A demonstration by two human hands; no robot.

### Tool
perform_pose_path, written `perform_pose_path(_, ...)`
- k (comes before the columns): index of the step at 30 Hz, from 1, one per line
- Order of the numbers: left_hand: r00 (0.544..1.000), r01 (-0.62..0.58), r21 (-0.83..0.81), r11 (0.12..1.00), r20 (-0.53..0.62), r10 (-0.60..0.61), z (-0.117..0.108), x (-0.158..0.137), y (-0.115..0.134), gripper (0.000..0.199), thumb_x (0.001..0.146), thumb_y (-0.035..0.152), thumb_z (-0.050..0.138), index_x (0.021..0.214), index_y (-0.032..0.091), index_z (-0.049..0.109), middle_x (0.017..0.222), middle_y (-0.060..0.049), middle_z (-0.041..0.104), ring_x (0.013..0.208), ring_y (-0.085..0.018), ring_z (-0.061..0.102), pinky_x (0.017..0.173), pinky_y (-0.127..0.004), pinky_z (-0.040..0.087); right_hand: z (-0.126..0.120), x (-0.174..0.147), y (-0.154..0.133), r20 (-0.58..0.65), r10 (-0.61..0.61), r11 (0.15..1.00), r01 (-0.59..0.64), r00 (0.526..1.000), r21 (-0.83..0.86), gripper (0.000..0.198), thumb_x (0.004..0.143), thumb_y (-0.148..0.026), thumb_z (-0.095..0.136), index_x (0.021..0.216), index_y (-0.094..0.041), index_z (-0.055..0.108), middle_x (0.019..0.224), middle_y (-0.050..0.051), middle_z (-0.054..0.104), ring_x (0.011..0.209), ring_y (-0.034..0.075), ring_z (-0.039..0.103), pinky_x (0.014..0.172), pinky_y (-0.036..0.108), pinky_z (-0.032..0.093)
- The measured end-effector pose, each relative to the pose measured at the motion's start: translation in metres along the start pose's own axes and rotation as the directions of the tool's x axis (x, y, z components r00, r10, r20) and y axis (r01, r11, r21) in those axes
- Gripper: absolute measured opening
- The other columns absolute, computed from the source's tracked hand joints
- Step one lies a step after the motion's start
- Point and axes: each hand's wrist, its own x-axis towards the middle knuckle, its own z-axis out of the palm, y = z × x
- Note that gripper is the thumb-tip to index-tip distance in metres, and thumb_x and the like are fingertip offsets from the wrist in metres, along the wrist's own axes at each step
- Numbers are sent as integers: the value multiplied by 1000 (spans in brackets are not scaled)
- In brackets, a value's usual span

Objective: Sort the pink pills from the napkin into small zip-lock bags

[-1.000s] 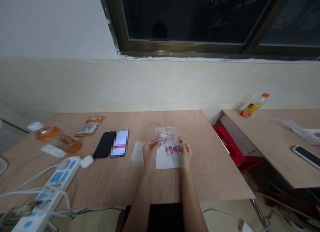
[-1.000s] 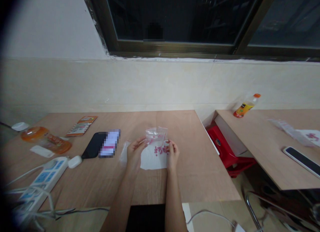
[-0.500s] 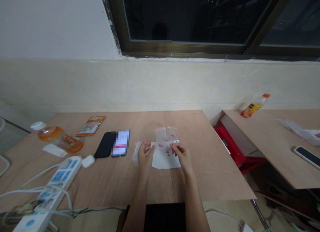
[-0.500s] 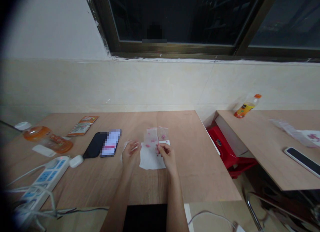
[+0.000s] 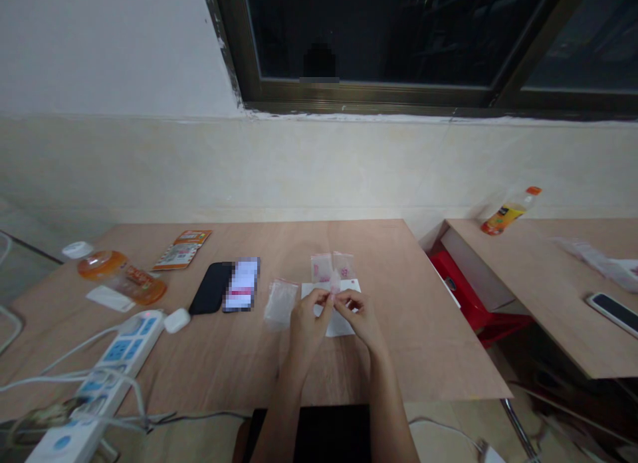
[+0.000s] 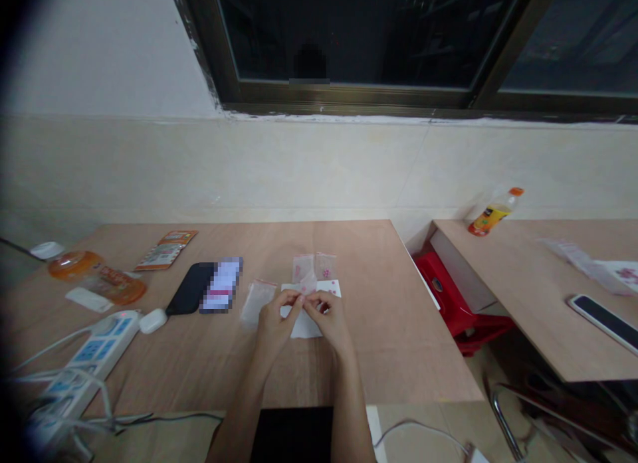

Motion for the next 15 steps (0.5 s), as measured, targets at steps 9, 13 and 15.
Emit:
perform_pose_path(9, 994, -92, 165, 982, 75, 81, -6, -2, -4, 17, 91, 30, 50, 85, 22, 64, 82, -2, 73, 79, -19, 69, 73, -29, 49, -2, -1, -1, 46, -4, 999, 6, 999, -38, 20, 78, -39, 69, 70, -21, 74, 66, 1, 69, 59, 14, 57, 53, 23, 37)
perform_pose_path(13, 991, -106, 179, 978, 101, 88, -6, -3, -4, 17, 92, 29, 49, 87, 23, 64, 84, -2, 73, 80, -19, 69, 73, -28, 48, -2, -1, -2, 53, 7, 998, -4, 999, -64, 18, 80, -36, 67, 71, -20, 72, 66, 0, 66, 60, 14, 55, 53, 22, 36)
perform_pose_path(15, 990, -110, 183, 977, 108, 91, -6, -2, -5, 18, 92, 28, 48, 87, 23, 64, 84, -2, 73, 80, -19, 68, 73, -28, 47, -2, -2, -2, 62, 6, 997, -2, 998, -74, 18, 80, -35, 67, 71, -20, 71, 68, 0, 66, 61, 14, 55, 54, 22, 36)
